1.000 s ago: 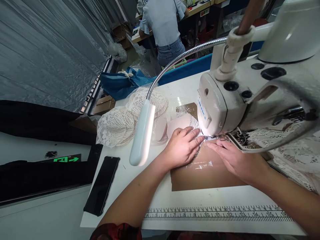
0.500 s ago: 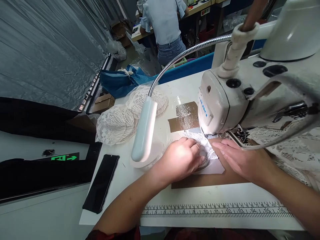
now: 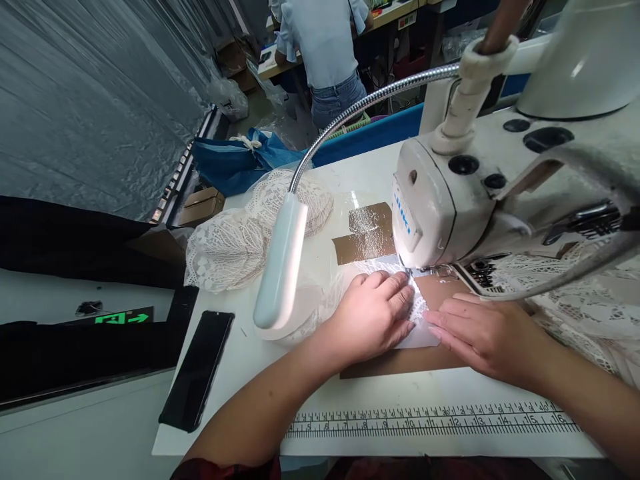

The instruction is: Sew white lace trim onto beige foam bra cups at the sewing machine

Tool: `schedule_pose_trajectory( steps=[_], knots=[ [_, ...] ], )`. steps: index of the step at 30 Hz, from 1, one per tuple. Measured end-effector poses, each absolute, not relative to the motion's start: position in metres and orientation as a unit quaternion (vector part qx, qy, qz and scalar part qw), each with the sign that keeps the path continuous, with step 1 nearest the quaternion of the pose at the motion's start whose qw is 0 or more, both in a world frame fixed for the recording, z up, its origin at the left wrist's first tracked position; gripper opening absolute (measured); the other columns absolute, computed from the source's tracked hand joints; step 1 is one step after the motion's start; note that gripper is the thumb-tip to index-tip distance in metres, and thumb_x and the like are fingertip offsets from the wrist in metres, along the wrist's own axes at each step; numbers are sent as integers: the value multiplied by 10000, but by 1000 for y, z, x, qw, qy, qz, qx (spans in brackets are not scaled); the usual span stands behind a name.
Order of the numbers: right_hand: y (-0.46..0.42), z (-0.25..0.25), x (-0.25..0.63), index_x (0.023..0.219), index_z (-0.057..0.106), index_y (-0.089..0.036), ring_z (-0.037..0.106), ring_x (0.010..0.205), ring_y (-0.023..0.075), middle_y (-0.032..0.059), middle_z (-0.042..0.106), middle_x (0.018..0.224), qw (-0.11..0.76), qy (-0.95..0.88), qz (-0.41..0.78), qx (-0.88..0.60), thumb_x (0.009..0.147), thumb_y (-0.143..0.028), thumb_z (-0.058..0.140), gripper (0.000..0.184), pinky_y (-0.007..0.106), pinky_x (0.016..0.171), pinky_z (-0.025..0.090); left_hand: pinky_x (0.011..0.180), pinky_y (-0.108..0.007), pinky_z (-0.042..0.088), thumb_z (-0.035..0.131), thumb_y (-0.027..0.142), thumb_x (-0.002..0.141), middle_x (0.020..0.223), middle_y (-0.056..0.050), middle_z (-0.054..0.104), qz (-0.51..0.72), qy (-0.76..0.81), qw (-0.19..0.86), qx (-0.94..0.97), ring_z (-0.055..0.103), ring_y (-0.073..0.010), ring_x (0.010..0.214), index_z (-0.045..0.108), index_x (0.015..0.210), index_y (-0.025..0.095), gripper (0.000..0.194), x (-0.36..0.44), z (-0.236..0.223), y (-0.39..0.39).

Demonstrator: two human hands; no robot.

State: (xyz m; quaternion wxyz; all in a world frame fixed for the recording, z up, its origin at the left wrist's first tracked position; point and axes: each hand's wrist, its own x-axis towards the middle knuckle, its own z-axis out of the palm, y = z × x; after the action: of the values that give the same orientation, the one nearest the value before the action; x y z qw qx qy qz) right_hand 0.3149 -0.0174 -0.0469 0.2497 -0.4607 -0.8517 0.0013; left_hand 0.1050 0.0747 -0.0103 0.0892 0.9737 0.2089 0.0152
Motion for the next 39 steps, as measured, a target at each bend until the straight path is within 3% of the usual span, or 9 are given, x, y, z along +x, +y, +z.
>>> schedule_pose_trajectory(
  steps=[4,10,14,17,23,27,33,39],
  knots=[
    [-17,-51,314,1008,667,-166,522,660,166,15,631,723,243,-849,-14,-469,925,-185,497,190,312,632,339,871,-420,429,433,446,960,1415,-96,514,9,205,64,977,503,-274,1101,525,1326,142,484,106,-10,81],
    [-14,-54,313,1109,656,-159,591,729,187,25,658,721,205,-840,-34,-501,925,-167,462,267,307,610,343,919,-418,390,372,217,977,1414,-92,516,-2,195,33,980,496,-261,1134,537,1314,128,385,105,-11,79],
    [-14,-52,314,1159,654,-152,606,732,179,40,682,761,197,-843,-48,-499,926,-160,450,309,305,612,362,930,-415,386,390,161,952,1424,-90,511,-15,198,35,980,484,-265,1165,530,1318,120,394,103,-8,75],
    [-15,-51,315,1174,661,-156,617,784,178,74,710,890,190,-845,-48,-499,932,-159,439,329,300,638,389,936,-421,386,379,161,955,1430,-89,508,-19,200,37,979,484,-266,1169,531,1316,121,394,102,-7,75],
    [-11,-53,309,1175,684,-214,633,780,199,63,697,759,157,-817,-26,-555,965,-299,406,360,291,619,421,975,-426,378,429,152,930,1421,-111,513,-14,214,36,976,483,-278,1193,510,1338,101,419,102,-12,85],
    [-1,-48,303,1222,668,-231,640,843,197,95,718,946,155,-802,15,-577,965,-332,411,377,293,715,469,985,-434,384,436,131,908,1394,-117,536,5,240,44,970,472,-294,1223,566,1282,120,396,102,-17,95],
    [4,-49,301,1298,615,-258,651,886,213,89,714,1037,172,-789,50,-588,957,-328,402,408,329,769,507,1006,-462,380,445,93,851,1384,-107,544,32,274,62,959,469,-298,1243,590,1241,153,421,101,-24,103],
    [-5,-42,315,1279,614,-300,668,926,244,66,708,1120,179,-782,31,-596,953,-361,378,407,349,688,522,1023,-471,374,452,191,884,1412,-152,503,68,293,56,952,455,-310,1274,534,1302,129,430,95,-27,104]
  ],
)
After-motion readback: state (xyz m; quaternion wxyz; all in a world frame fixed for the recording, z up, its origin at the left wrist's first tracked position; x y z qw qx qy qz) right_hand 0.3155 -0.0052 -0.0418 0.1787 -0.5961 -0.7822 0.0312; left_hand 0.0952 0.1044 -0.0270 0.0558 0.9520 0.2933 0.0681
